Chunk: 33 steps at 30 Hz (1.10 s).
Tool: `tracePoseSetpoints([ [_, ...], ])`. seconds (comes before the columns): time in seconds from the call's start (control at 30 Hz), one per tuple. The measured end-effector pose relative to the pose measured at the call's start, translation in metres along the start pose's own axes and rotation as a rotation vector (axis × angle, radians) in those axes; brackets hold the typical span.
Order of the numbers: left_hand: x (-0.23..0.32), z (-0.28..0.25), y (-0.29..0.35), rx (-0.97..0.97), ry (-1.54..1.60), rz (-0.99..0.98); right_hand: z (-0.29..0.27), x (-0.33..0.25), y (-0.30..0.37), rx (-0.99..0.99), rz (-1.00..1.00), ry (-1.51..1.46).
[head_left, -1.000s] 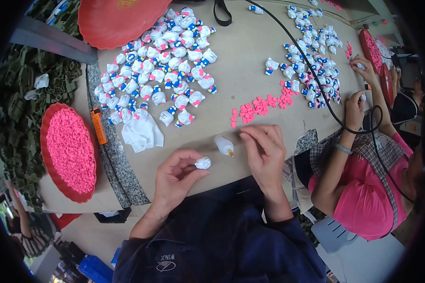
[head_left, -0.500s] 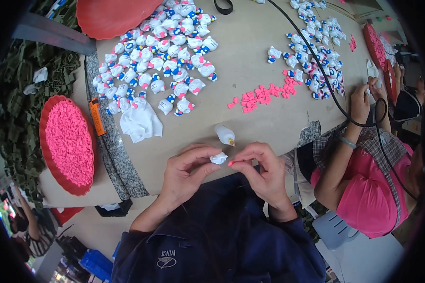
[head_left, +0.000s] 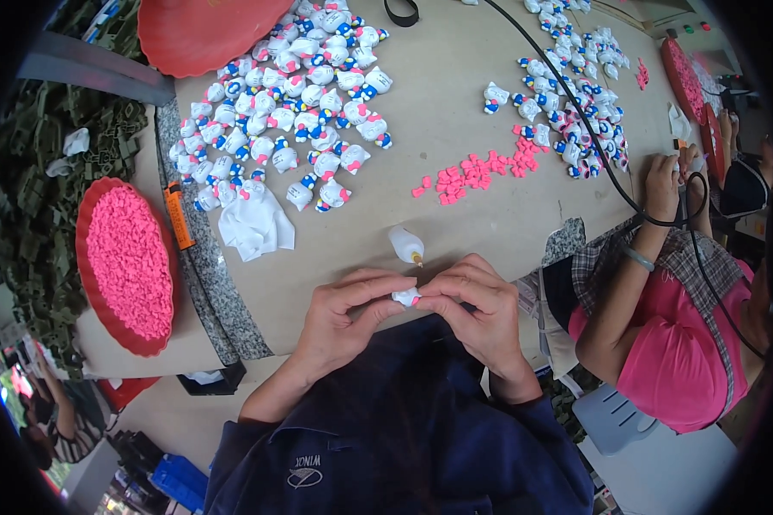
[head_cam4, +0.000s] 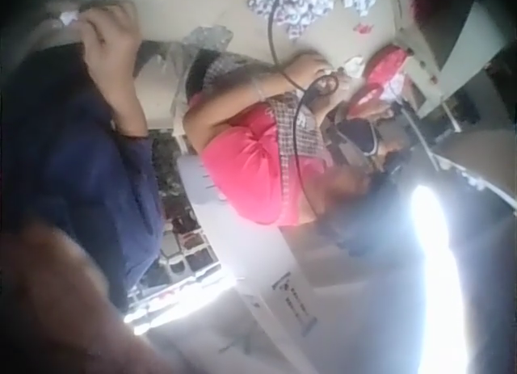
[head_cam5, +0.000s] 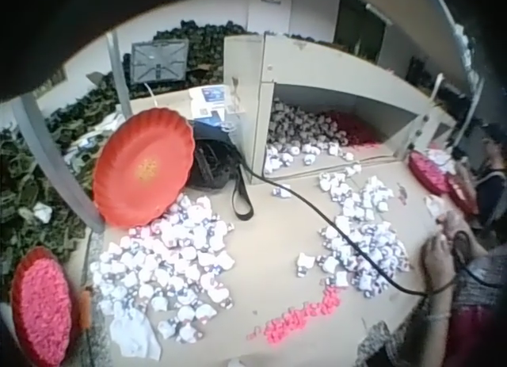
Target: The person applies glue to toy figurines using a squeeze bottle, attaches small pink pieces onto them by hand, and sets the assembled figurines aside on the table.
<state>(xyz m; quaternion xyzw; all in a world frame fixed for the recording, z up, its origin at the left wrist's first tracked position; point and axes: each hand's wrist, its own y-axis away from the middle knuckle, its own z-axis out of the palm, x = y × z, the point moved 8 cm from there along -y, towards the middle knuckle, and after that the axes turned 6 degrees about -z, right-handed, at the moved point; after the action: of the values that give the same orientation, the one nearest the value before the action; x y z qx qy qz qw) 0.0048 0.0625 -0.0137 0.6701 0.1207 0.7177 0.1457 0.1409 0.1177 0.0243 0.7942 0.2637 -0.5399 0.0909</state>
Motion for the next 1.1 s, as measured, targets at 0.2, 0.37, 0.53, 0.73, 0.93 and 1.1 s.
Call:
tracePoseSetpoints([
  [0.2, 0.006, -0.003, 0.001, 0.094, -0.167, 0.106, 0.004, 0.003, 0.001, 0.020, 0.030, 0.032],
  [0.37, 0.009, -0.004, 0.002, 0.133, -0.210, 0.157, 0.008, 0.000, 0.001, 0.067, -0.034, 0.055],
  [0.53, 0.015, -0.006, 0.001, 0.138, -0.268, 0.204, 0.010, -0.002, 0.001, 0.091, -0.049, 0.072],
  [0.73, 0.026, -0.030, -0.004, 0.314, -0.472, 0.251, -0.002, 0.004, 0.000, 0.176, -0.038, 0.088],
  [0.93, 0.059, -0.044, -0.013, 0.614, -0.615, 0.296, 0.002, 0.001, -0.019, 0.249, -0.125, 0.186],
  [1.1, 0.103, -0.002, -0.076, 0.350, -0.738, 0.534, -0.004, 0.002, -0.010, 0.262, -0.222, 0.144],
])
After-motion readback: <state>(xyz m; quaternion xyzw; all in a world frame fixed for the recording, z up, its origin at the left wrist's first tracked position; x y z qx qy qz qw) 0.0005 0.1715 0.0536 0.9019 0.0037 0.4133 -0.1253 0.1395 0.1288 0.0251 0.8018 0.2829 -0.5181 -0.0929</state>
